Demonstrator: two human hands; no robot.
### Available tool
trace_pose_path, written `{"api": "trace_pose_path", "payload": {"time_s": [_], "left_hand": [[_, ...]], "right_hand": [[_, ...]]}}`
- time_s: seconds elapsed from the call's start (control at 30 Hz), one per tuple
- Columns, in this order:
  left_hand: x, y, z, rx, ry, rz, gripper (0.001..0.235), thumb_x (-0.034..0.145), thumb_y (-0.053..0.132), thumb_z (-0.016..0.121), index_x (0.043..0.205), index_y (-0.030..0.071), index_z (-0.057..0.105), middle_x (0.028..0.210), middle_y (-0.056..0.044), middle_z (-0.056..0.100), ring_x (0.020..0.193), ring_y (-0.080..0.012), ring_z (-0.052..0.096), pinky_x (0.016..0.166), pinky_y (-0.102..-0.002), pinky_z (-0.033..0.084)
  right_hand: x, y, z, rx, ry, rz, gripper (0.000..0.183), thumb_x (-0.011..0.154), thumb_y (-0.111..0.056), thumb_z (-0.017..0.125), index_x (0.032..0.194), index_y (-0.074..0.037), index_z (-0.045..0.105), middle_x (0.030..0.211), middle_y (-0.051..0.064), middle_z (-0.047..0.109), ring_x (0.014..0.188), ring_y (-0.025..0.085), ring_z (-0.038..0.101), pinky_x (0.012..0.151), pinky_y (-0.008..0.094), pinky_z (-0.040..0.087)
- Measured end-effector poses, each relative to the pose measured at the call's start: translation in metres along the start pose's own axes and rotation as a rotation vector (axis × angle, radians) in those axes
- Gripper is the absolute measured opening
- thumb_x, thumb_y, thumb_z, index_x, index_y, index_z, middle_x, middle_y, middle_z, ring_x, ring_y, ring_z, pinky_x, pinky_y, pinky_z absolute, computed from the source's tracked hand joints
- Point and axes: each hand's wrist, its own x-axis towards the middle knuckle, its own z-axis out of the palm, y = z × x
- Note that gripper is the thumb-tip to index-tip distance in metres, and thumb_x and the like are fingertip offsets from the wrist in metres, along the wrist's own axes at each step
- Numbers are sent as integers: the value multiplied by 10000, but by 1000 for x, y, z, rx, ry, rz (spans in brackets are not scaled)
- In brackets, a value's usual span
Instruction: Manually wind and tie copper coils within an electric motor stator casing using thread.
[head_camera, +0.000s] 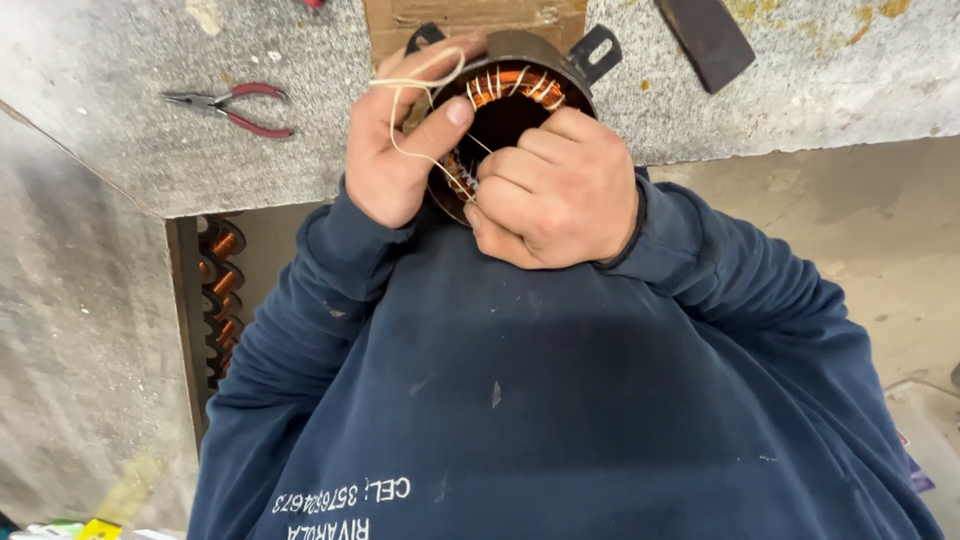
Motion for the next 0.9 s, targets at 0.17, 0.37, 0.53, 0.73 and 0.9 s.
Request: {"api": "trace_pose_path", "payload": {"time_s": [0.17, 0.37, 0.53, 0.73, 0.9], "left_hand": [[8, 15, -8, -26, -87, -49, 391, 1102, 116, 643, 1460, -17, 560, 1434, -116, 622, 1371, -197, 562, 1217, -314, 419], [8, 14, -9, -6, -110, -113, 307, 1175, 131, 599, 1438, -21, 553, 1437, -114, 635, 1325, -161, 596, 1182, -293, 451], [6, 10, -6, -93, -84, -121, 298, 1173, 132, 609, 1416, -31, 552, 1453, -137, 619, 1298, -158, 575, 1160, -291, 434], [6, 8, 1, -188, -7, -154, 277, 1133, 122, 631, 1347, -41, 564, 1458, -153, 614, 1299, -188, 585, 1166, -319, 439], [1, -3, 3, -265, 3, -131, 231, 1162, 112, 607, 1339, -26, 553, 1488, -145, 594, 1325, -172, 553, 1188, -309, 404]], "right_hand": [[-2, 3, 2, -2, 15, 4, 204, 897, -195, 788, 831, -122, 610, 887, -10, 626, 724, 177, 546, 709, 337, 408], [-7, 5, 6, -3, 28, 4, 213, 870, -183, 766, 807, -143, 566, 802, -16, 520, 699, 180, 497, 704, 338, 381], [-9, 6, 8, 4, 37, -3, 248, 871, -180, 766, 788, -145, 535, 771, -14, 473, 691, 176, 485, 703, 331, 373], [-6, 9, 6, 43, 28, -6, 275, 851, -194, 783, 765, -142, 527, 740, -8, 461, 673, 178, 483, 689, 333, 377], [-11, 9, 8, 57, 58, -31, 276, 822, -159, 781, 741, -134, 519, 713, -6, 438, 646, 180, 455, 667, 338, 355]]}}
